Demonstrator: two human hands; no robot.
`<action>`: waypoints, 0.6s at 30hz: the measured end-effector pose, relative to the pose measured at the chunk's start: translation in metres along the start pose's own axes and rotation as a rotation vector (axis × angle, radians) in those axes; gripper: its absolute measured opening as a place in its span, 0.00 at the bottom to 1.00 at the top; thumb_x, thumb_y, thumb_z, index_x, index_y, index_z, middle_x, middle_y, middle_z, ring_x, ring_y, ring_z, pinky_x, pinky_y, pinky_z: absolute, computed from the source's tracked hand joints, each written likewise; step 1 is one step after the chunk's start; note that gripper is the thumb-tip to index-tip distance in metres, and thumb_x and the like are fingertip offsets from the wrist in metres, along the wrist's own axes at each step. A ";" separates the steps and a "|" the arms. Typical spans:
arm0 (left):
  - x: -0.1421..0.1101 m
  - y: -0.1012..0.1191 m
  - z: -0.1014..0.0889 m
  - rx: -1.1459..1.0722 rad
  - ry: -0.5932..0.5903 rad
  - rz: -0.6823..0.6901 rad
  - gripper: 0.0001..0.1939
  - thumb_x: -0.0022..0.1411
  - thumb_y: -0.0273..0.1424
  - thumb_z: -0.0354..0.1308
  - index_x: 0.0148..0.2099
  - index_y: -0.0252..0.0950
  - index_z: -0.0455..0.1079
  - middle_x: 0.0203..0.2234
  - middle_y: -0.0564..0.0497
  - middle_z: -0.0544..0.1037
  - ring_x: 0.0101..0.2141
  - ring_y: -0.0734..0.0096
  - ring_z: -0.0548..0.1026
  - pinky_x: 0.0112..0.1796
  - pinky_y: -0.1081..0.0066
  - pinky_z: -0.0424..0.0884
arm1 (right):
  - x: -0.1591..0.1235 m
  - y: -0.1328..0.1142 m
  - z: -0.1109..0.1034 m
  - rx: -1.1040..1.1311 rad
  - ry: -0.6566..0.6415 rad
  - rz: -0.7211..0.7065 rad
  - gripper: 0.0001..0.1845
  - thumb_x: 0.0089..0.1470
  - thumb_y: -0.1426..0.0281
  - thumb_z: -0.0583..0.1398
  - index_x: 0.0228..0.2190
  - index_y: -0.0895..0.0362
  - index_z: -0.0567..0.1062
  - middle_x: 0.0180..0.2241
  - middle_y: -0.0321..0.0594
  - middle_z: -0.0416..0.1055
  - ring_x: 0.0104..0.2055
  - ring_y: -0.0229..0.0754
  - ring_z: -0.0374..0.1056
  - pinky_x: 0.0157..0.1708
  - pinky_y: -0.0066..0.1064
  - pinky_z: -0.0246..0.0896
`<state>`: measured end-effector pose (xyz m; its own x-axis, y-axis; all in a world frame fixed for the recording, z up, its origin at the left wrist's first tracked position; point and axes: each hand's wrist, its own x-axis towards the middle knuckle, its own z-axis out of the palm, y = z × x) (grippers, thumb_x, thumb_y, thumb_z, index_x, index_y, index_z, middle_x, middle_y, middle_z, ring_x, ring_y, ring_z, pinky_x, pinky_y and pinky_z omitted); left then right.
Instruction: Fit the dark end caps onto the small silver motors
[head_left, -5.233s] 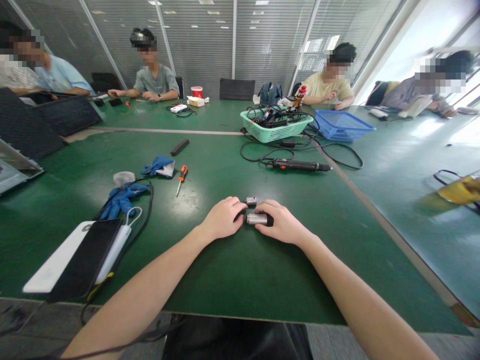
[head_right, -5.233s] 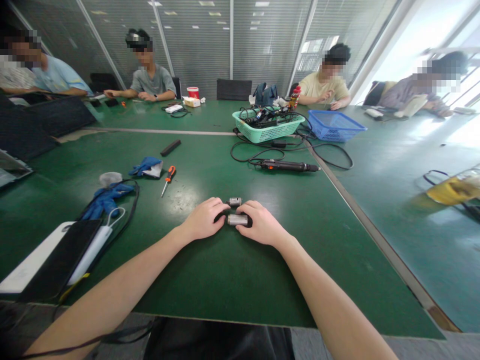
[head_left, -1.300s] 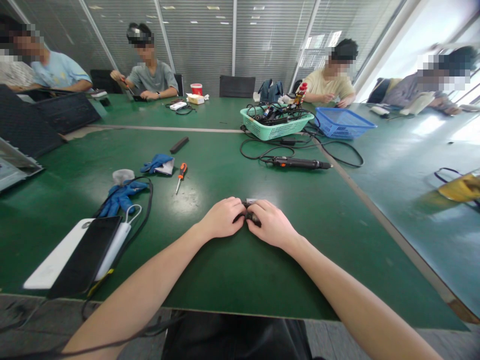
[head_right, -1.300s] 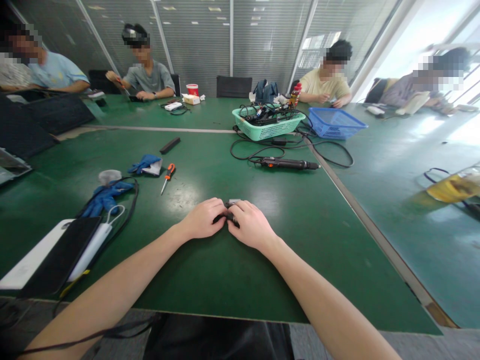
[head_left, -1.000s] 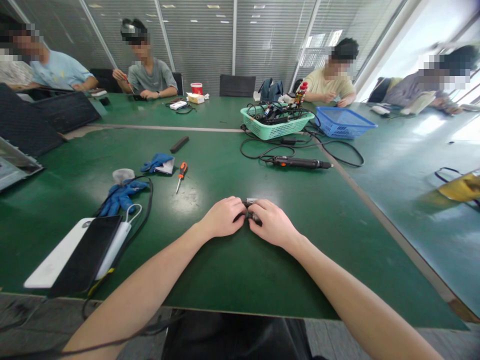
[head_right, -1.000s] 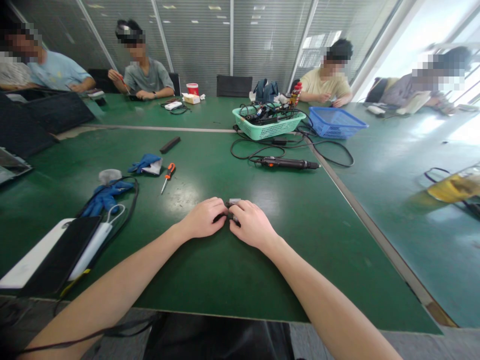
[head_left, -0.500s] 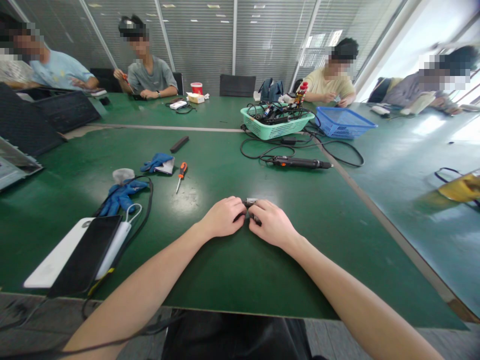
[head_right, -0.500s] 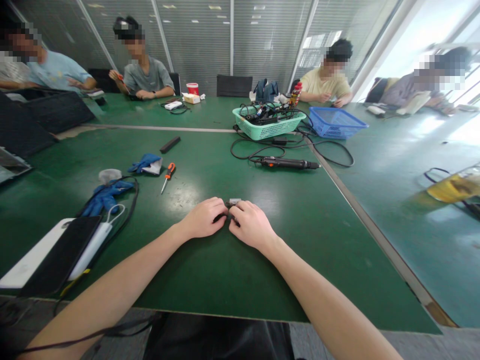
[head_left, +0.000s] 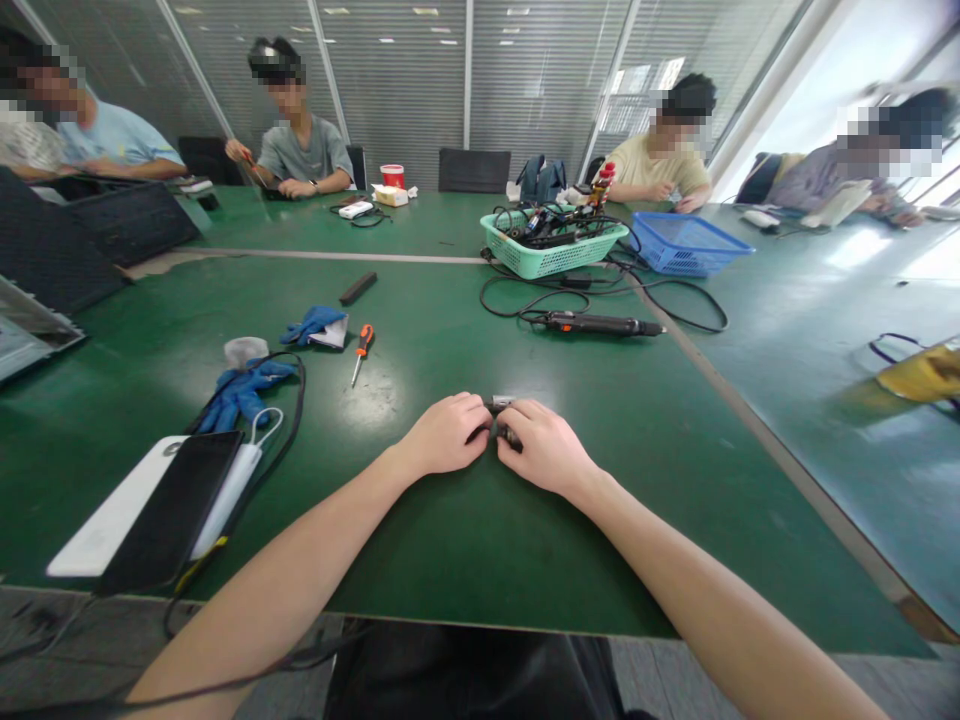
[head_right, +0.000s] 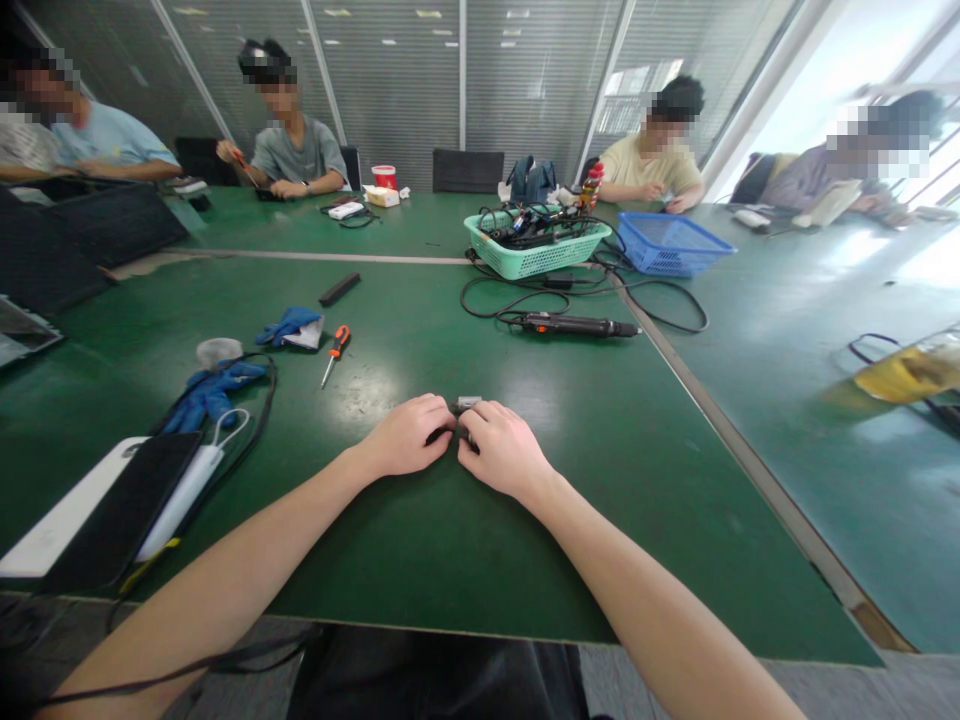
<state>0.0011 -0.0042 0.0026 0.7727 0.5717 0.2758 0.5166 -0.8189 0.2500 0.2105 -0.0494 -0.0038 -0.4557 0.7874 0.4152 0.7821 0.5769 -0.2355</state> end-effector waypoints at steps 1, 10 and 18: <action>0.000 0.000 0.000 0.000 0.001 -0.001 0.07 0.67 0.28 0.52 0.42 0.36 0.71 0.37 0.47 0.73 0.40 0.63 0.71 0.42 0.63 0.70 | 0.000 0.000 0.000 0.000 0.001 0.000 0.04 0.55 0.73 0.60 0.36 0.54 0.72 0.38 0.43 0.74 0.41 0.48 0.69 0.44 0.39 0.67; 0.000 0.001 -0.002 -0.003 -0.003 -0.002 0.06 0.67 0.29 0.52 0.41 0.36 0.71 0.37 0.47 0.73 0.40 0.63 0.71 0.42 0.64 0.70 | 0.001 0.001 0.000 -0.002 0.000 -0.006 0.05 0.56 0.74 0.59 0.35 0.54 0.73 0.38 0.44 0.74 0.42 0.49 0.69 0.44 0.40 0.67; 0.000 -0.001 0.001 -0.006 0.003 -0.006 0.07 0.67 0.29 0.52 0.41 0.36 0.71 0.37 0.47 0.73 0.41 0.62 0.71 0.44 0.63 0.70 | 0.000 0.001 0.002 0.006 0.010 -0.010 0.04 0.56 0.74 0.60 0.34 0.54 0.73 0.37 0.43 0.74 0.41 0.48 0.69 0.44 0.39 0.67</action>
<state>0.0011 -0.0036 0.0017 0.7685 0.5770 0.2765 0.5193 -0.8149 0.2572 0.2109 -0.0483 -0.0058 -0.4592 0.7796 0.4259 0.7750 0.5859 -0.2368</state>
